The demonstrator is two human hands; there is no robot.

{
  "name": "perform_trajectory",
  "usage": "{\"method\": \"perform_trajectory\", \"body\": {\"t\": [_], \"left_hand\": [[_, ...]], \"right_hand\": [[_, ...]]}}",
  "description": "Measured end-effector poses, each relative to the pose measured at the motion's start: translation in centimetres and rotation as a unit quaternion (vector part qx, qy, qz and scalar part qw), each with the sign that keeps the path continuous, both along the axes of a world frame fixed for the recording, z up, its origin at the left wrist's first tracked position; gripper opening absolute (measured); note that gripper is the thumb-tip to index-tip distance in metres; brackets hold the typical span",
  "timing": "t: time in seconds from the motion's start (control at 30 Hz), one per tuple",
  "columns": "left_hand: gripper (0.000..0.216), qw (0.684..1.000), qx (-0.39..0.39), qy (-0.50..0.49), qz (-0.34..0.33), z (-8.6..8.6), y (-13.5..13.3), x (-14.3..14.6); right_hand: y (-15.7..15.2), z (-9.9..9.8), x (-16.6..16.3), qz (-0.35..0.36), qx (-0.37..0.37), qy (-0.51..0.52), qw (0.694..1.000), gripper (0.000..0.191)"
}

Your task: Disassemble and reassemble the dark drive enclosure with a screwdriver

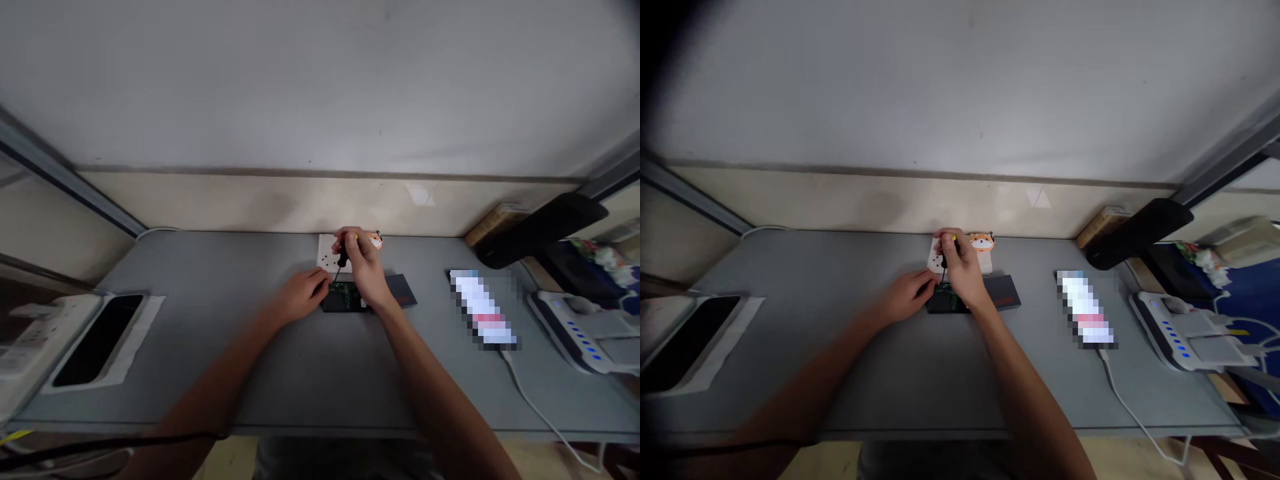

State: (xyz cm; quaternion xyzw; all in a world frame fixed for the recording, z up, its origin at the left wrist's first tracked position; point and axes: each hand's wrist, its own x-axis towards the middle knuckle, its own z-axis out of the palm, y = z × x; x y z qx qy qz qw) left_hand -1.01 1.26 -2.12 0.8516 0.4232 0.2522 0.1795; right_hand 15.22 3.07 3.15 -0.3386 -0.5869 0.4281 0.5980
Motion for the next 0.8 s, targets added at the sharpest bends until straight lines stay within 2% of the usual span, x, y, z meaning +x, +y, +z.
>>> {"method": "perform_trajectory", "body": {"t": [0.1, 0.2, 0.5, 0.6, 0.8], "left_hand": [[0.019, 1.0, -0.007, -0.005, -0.002, 0.0, 0.1, 0.0], [0.019, 1.0, -0.01, -0.001, 0.0, 0.0, 0.2, 0.0], [0.021, 1.0, -0.021, 0.01, 0.005, -0.1, 0.2, 0.1], [0.021, 1.0, -0.018, 0.011, 0.005, -0.1, 0.1, 0.1], [0.02, 1.0, -0.012, 0.008, 0.01, -0.1, 0.0, 0.1]], "right_hand": [[0.4, 0.0, -0.6, 0.073, -0.056, 0.124, 0.988, 0.034], [0.1, -0.4, -0.8, 0.057, -0.061, 0.191, 0.978, 0.031], [-0.5, -1.0, 0.3, 0.05, -0.037, 0.145, 0.988, 0.036], [-0.4, -1.0, 0.3, 0.068, -0.06, 0.135, 0.987, 0.033], [-0.3, -0.8, 0.2, 0.101, -0.103, 0.191, 0.971, 0.034]]}}
